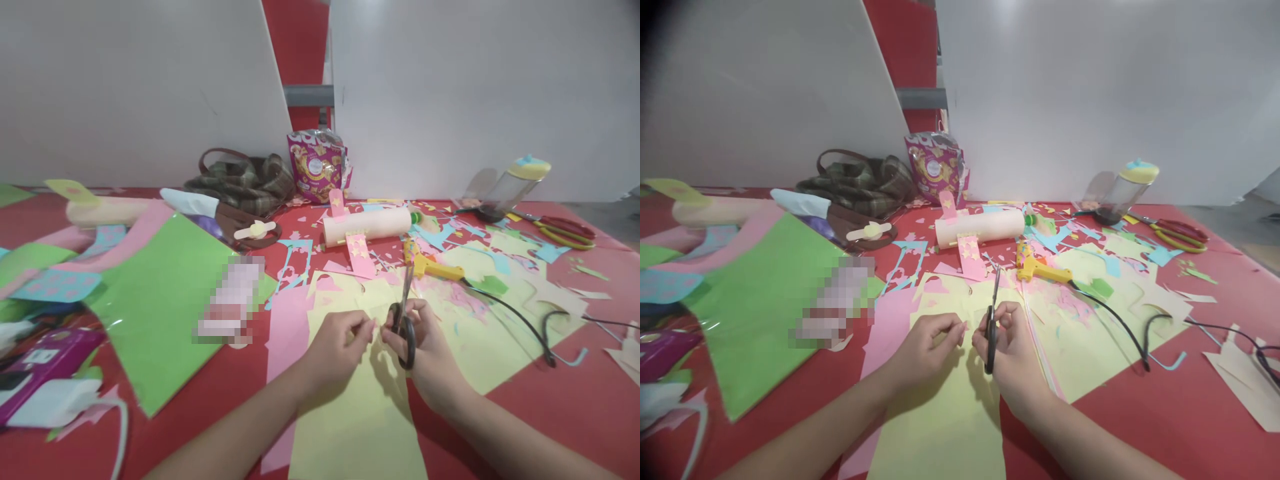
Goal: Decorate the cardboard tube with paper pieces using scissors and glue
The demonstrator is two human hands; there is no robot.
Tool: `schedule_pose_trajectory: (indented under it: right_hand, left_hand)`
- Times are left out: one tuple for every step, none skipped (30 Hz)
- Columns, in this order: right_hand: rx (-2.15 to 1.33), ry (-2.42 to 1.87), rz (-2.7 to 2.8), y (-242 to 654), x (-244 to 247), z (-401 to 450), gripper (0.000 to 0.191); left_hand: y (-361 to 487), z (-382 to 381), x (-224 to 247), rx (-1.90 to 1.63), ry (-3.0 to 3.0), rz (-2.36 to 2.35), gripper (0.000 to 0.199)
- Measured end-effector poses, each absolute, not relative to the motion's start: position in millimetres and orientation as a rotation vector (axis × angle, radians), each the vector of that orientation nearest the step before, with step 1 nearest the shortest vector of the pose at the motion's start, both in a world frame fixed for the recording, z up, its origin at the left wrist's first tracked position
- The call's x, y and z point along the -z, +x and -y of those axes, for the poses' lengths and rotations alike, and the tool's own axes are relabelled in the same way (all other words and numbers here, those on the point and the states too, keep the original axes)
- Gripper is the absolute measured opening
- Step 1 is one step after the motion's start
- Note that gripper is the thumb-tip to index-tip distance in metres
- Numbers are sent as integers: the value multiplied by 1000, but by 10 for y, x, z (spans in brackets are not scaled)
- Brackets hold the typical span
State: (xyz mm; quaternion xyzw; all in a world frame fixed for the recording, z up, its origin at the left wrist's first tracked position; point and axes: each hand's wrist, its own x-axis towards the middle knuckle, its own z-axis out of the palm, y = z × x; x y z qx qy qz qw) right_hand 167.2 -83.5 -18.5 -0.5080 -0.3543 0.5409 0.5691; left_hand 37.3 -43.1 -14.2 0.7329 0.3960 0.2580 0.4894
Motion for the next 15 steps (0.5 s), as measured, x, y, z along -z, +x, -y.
schedule_pose_trajectory:
  right_hand:
    - [-1286, -1183, 833, 1675, 189, 836, 29]
    - [-1305, -1175, 834, 1678, 194, 836, 29]
    - [-1321, -1171, 833, 1681, 198, 837, 29]
    - [-1338, -1170, 832, 1683, 201, 838, 29]
    - [-1357, -1169, 835, 1685, 201, 839, 29]
    - [-1375, -1166, 843, 1686, 198, 839, 28]
    - [-1393, -1157, 856, 1686, 194, 839, 28]
    - [-1410, -1142, 873, 1685, 190, 838, 26]
    - [-1425, -1122, 890, 1685, 186, 836, 25]
    - [-1438, -1101, 905, 1684, 185, 833, 23]
    - [-1450, -1078, 916, 1684, 186, 830, 22]
    - [-1464, -1054, 925, 1686, 190, 826, 21]
    - [-1481, -1028, 933, 1689, 197, 824, 21]
    - [-1498, -1006, 942, 1693, 206, 822, 21]
    - [-1512, -986, 949, 1699, 216, 820, 23]
  left_hand:
    - [365, 408, 128, -629, 1789, -966, 32]
    - [354, 382, 113, -633, 1795, -969, 32]
    - [341, 354, 95, -641, 1804, -972, 32]
    - [327, 324, 75, -651, 1808, -981, 31]
    - [312, 292, 51, -650, 1823, -980, 30]
    - [295, 257, 25, -664, 1847, -986, 30]
    - [278, 222, -5, -657, 1865, -992, 30]
    - [261, 185, -38, -649, 1872, -1005, 30]
    - [245, 148, -73, -641, 1876, -1013, 30]
    - [231, 110, -111, -637, 1880, -1024, 30]
    - [218, 73, -149, -630, 1890, -1030, 29]
    - [208, 38, -189, -624, 1906, -1035, 29]
    - [200, 3, -228, -621, 1923, -1042, 29]
    - [196, -29, -266, -614, 1941, -1048, 29]
    - [194, -59, -303, -596, 1962, -1052, 30]
